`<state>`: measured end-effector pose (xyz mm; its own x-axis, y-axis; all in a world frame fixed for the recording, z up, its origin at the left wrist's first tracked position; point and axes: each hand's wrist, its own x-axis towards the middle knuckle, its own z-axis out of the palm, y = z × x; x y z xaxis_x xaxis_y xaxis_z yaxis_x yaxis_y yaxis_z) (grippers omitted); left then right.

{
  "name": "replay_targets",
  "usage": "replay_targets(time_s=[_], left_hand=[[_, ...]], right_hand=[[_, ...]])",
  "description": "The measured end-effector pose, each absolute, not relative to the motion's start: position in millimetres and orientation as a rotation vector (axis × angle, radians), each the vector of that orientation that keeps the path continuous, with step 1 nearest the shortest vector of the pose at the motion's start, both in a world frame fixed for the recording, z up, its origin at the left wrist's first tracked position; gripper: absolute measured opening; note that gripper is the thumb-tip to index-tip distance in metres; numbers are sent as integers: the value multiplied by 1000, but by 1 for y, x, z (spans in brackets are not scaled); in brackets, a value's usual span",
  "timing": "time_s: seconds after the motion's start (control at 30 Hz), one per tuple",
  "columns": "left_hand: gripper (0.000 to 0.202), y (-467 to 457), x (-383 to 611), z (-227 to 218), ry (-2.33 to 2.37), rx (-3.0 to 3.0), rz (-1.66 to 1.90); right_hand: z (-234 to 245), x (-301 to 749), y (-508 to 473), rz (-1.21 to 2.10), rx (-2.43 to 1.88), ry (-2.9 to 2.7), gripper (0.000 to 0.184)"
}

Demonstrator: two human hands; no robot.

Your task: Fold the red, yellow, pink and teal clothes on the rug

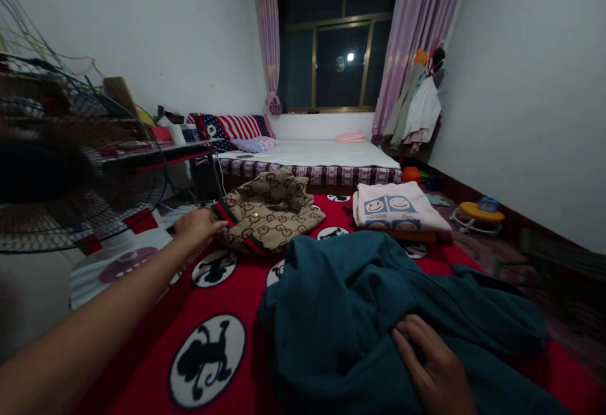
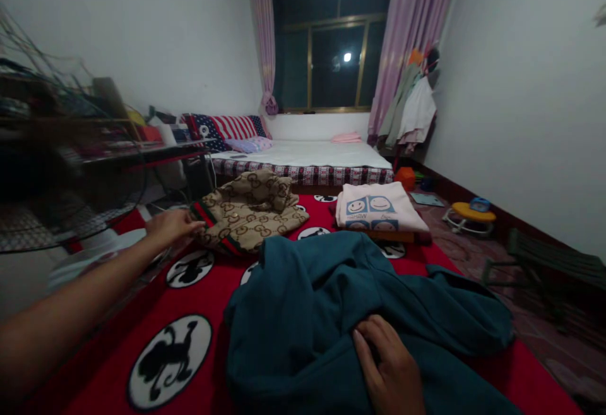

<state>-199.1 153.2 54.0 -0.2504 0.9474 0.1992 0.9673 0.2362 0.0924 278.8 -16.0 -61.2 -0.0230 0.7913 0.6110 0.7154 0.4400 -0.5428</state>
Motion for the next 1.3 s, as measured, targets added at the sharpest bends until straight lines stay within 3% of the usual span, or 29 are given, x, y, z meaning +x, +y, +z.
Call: replay_targets(time_s=[0.07, 0.13, 0.23, 0.43, 0.63, 0.73, 0.93, 1.0, 1.1, 1.17, 1.3], left_hand=[[78, 161, -198, 59, -2077, -1894, -280], [103, 172, -190, 54, -1869, -2075, -118], [120, 188, -178, 39, -1870, -2261, 136], [94, 195, -173, 17, -1951, -2308, 16], [71, 194, -164, -1, -2347, -1942, -278], [74, 202, -154, 6, -2447, -1934, -239], [105, 186, -130, 27, -2306, -1983, -70], [99, 169, -120, 29, -2164, -1992, -176], [63, 137, -97, 26, -1940, -2248, -466], [50, 115, -76, 21, -1879, -2524, -735], [60, 77, -32, 9, -1916, -2773, -1134]], right_hand=[[-61, 279, -16, 95, -1295, -1763, 26], [-62, 279, -16, 88, -1303, -1764, 25], [-64, 281, -17, 61, -1314, -1772, 21], [-68, 283, -15, 38, -1315, -1779, 20], [-66, 280, -14, 64, -1310, -1760, 20], [-63, 279, -15, 69, -1304, -1747, 20], [-64, 279, -16, 86, -1322, -1741, 21], [-65, 279, -15, 95, -1323, -1735, 22], [-65, 280, -16, 118, -1332, -1734, 23], [-65, 280, -16, 127, -1340, -1734, 23], [-64, 280, -16, 176, -1333, -1737, 24]])
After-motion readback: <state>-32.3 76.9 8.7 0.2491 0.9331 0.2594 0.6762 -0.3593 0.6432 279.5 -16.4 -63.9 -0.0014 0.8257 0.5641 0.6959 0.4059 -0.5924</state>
